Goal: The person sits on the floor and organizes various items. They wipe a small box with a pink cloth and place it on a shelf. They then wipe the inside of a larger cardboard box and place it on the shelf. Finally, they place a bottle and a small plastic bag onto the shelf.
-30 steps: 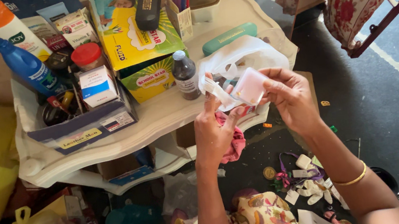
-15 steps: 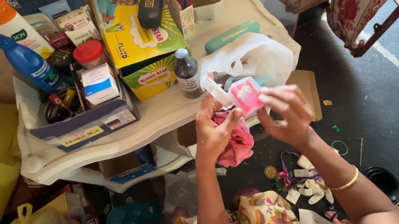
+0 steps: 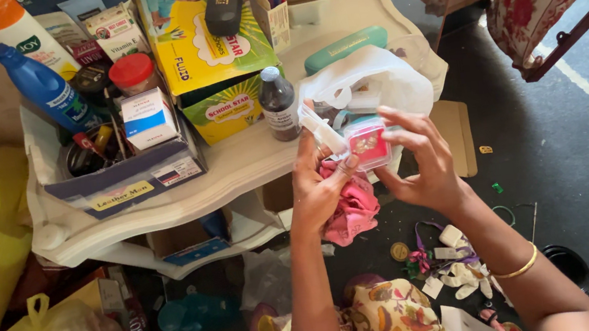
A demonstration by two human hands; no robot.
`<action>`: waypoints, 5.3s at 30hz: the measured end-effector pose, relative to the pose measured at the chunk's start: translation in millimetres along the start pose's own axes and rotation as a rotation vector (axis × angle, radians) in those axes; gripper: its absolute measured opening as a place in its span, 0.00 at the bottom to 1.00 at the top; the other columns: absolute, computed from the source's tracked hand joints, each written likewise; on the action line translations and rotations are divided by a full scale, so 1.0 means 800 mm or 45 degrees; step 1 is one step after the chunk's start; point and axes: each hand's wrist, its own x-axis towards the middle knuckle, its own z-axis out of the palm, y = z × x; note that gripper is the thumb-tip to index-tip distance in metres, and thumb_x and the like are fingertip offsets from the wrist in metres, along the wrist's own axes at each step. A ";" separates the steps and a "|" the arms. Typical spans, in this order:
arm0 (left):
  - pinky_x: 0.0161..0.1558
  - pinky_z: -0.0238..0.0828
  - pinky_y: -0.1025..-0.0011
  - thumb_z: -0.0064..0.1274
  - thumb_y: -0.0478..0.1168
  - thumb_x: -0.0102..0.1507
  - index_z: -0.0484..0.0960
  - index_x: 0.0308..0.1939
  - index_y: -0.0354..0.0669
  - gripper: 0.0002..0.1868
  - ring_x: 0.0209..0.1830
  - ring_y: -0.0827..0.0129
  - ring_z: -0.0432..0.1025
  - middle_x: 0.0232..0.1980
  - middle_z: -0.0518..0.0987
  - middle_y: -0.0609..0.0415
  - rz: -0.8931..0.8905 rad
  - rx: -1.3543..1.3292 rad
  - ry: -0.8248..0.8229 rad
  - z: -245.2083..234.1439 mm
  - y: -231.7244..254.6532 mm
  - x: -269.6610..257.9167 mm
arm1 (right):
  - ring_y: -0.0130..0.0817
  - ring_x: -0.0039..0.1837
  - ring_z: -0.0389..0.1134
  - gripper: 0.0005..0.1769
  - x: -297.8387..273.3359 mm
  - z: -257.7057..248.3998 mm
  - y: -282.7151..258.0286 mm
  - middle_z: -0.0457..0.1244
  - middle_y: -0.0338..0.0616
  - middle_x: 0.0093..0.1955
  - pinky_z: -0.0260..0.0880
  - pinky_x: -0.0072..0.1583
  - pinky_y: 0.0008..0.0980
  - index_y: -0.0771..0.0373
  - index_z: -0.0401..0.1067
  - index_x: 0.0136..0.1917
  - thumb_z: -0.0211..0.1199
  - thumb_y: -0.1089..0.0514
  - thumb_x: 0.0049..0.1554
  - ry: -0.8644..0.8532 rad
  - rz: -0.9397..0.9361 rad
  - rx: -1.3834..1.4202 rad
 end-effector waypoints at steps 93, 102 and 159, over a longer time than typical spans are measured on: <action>0.36 0.73 0.69 0.60 0.36 0.62 0.83 0.47 0.32 0.12 0.30 0.68 0.74 0.41 0.83 0.47 0.122 0.872 0.240 -0.004 -0.012 0.002 | 0.31 0.71 0.60 0.24 0.028 -0.056 0.028 0.58 0.48 0.66 0.62 0.70 0.31 0.66 0.51 0.76 0.45 0.64 0.68 -0.151 0.739 0.720; 0.39 0.71 0.77 0.56 0.35 0.67 0.80 0.45 0.35 0.06 0.36 0.80 0.71 0.40 0.82 0.57 0.002 0.363 0.200 -0.007 -0.008 0.005 | 0.32 0.70 0.58 0.24 0.022 -0.054 0.026 0.56 0.49 0.66 0.60 0.72 0.34 0.64 0.51 0.75 0.45 0.68 0.67 -0.113 0.643 0.572; 0.33 0.69 0.81 0.55 0.29 0.66 0.67 0.76 0.41 0.33 0.30 0.84 0.68 0.42 0.84 0.56 -0.103 0.232 0.185 -0.001 0.014 0.001 | 0.46 0.53 0.71 0.18 0.013 -0.037 0.065 0.68 0.55 0.51 0.72 0.54 0.41 0.72 0.72 0.57 0.67 0.62 0.55 -0.426 0.348 -0.062</action>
